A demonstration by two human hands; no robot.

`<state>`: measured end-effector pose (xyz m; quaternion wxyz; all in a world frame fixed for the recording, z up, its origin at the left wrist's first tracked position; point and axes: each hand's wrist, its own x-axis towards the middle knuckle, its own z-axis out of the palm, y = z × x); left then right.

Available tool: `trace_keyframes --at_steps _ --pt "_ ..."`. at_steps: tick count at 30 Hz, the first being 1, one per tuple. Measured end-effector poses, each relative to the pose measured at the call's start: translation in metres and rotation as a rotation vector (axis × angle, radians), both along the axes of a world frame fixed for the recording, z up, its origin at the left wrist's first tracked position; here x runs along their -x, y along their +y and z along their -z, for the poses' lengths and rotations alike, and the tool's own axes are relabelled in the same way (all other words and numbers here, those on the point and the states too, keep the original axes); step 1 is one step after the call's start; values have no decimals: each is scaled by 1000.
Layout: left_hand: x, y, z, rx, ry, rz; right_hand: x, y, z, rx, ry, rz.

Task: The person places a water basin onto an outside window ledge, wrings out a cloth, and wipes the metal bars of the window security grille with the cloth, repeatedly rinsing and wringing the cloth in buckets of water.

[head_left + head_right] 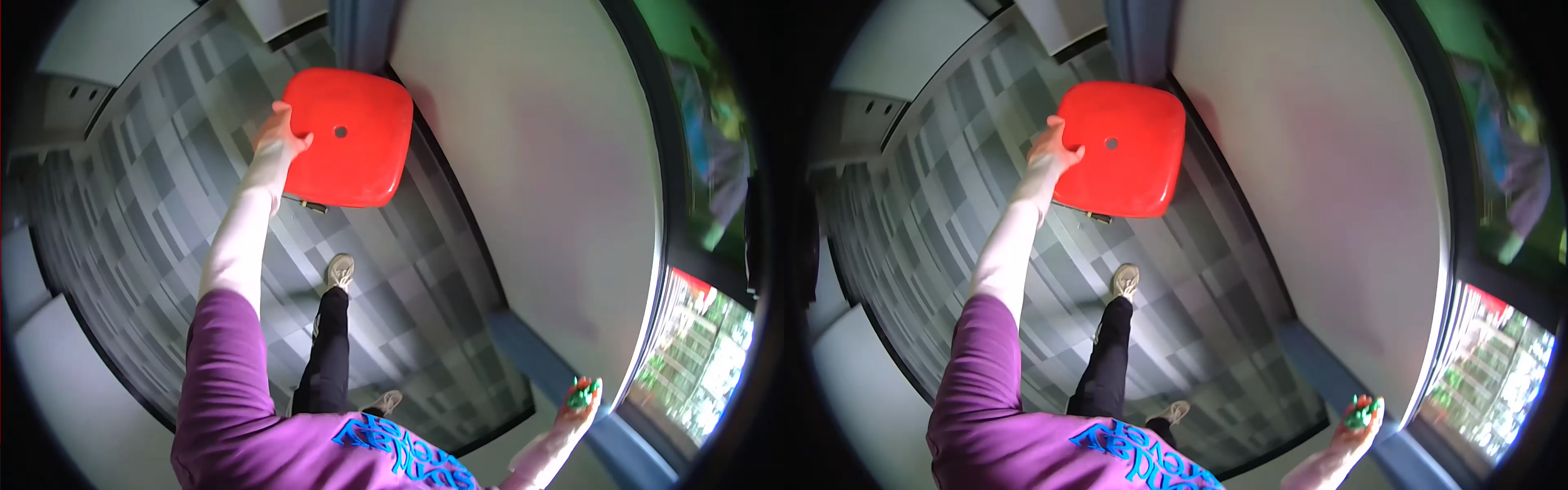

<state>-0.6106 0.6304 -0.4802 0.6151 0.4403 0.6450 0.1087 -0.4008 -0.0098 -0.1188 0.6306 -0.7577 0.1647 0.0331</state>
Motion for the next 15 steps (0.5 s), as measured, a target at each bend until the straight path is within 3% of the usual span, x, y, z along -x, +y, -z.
trace_keyframes --at_steps 2,5,6,8,11,13,14,15 --pt "-24 -50 -60 296 -269 -391 9 -3 10 19 80 147" --pt "-44 -148 -84 349 -73 -221 26 -29 30 -98 194 189" --pt "-44 -185 -98 300 -31 40 35 -26 31 -72 199 282" --pt "-18 -266 -59 -529 323 1186 47 -31 32 -102 231 341" --pt "-15 -384 -28 -456 106 1395 66 -66 28 -135 209 384" --pt "-32 -434 -34 -225 -21 1607 80 -100 24 -142 197 422" --pt "-43 -451 -45 48 -94 1723 84 -120 25 -155 204 433" --pt "-46 -470 -45 164 -224 1765 92 -141 26 -178 179 418"
